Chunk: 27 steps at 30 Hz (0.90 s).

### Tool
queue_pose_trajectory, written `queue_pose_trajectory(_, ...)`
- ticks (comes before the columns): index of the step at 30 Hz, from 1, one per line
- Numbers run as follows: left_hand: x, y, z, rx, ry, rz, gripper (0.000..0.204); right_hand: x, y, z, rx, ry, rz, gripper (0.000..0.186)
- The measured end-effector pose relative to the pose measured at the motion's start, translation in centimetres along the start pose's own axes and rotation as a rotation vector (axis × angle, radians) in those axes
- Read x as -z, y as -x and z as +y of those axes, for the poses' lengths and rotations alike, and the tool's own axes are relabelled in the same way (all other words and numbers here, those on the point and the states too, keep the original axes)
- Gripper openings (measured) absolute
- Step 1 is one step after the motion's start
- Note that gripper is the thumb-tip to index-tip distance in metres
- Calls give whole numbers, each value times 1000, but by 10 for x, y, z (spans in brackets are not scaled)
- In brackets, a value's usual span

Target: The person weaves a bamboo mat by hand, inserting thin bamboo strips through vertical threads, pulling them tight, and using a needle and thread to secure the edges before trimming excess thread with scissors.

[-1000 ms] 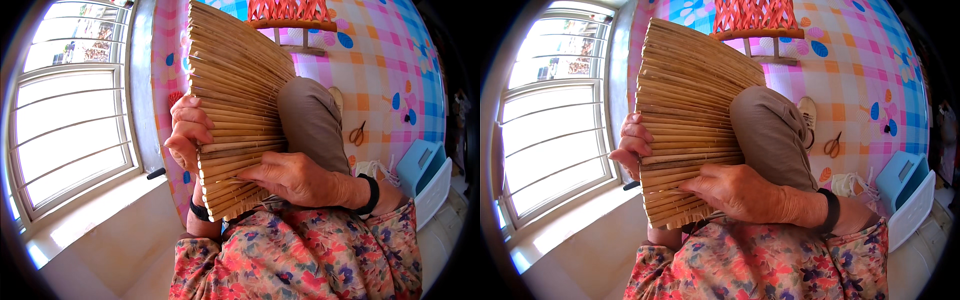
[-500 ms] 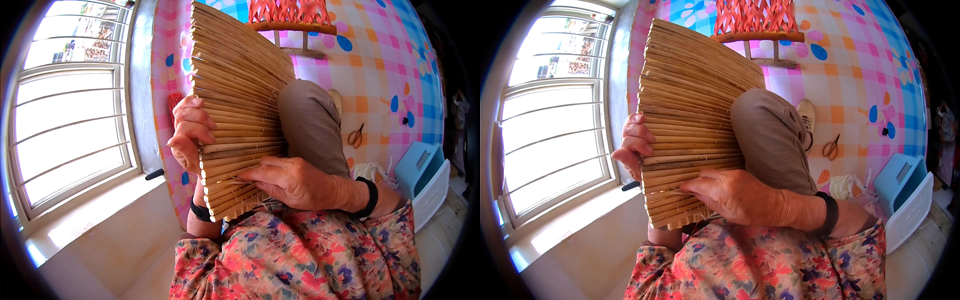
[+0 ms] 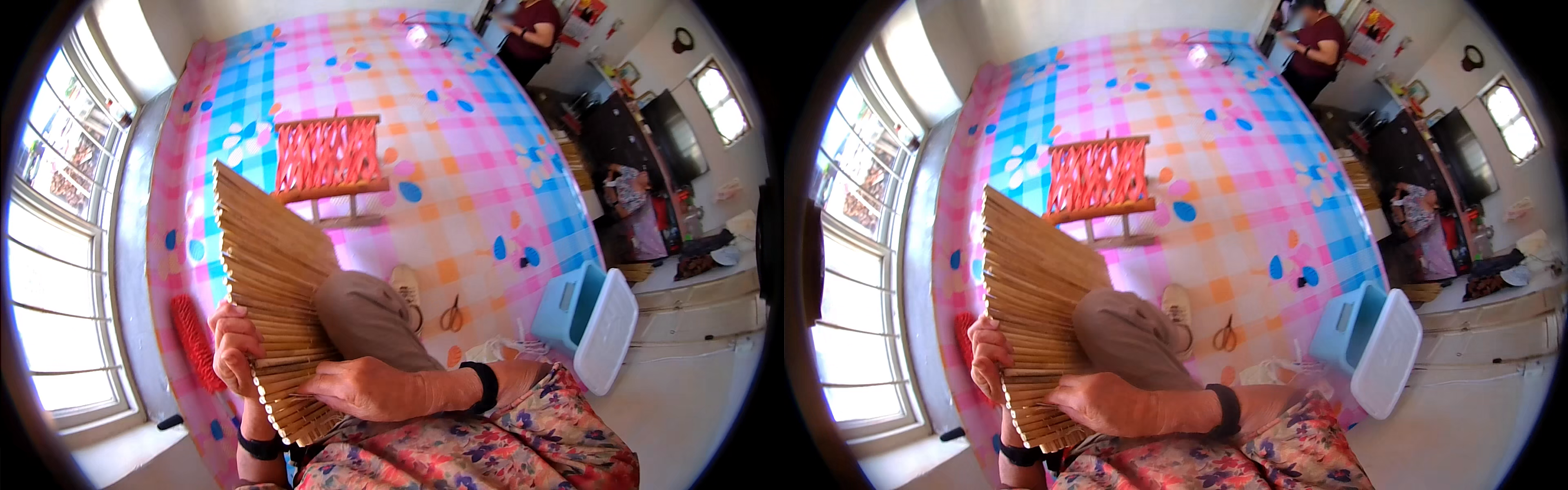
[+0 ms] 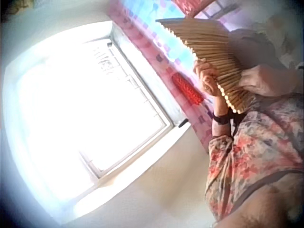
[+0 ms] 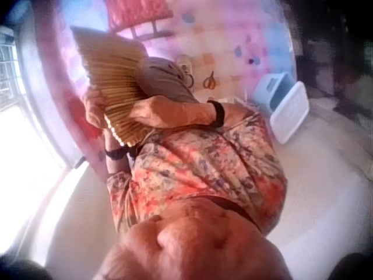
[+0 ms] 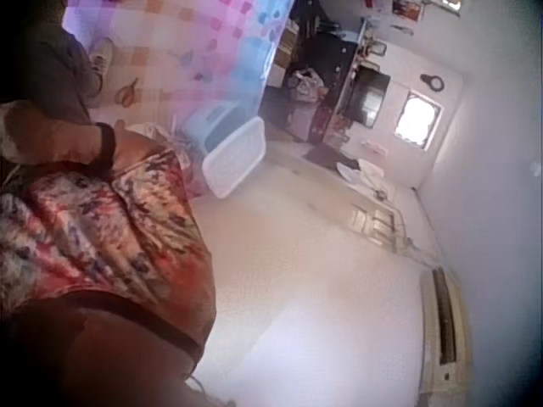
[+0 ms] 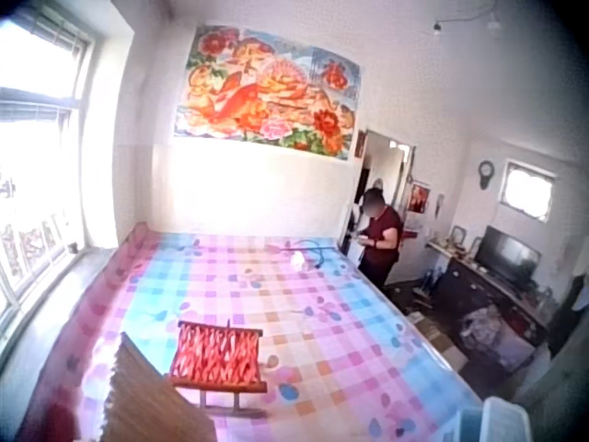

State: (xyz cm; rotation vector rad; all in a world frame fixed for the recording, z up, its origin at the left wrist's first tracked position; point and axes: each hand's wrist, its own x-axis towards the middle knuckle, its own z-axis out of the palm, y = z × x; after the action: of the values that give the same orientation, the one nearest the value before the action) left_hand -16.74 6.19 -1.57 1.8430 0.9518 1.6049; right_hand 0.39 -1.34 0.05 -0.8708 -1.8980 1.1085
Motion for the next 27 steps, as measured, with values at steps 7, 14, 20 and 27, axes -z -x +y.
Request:
queue_pose_trajectory(7,-4,-4,23,-5,58,-72,47,10,-1,-32,9,346,-103,14)
queue_pose_trajectory(14,13,5,32,-58,6,-223,27,-2,4,-32,-8,386,-235,15)
queue_pose_trajectory(20,41,35,-28,-377,-48,-491,20,-42,23,-15,-198,401,-230,13)
queue_pose_trajectory(27,49,74,-78,-420,10,-304,26,-87,33,23,-368,402,-203,11)
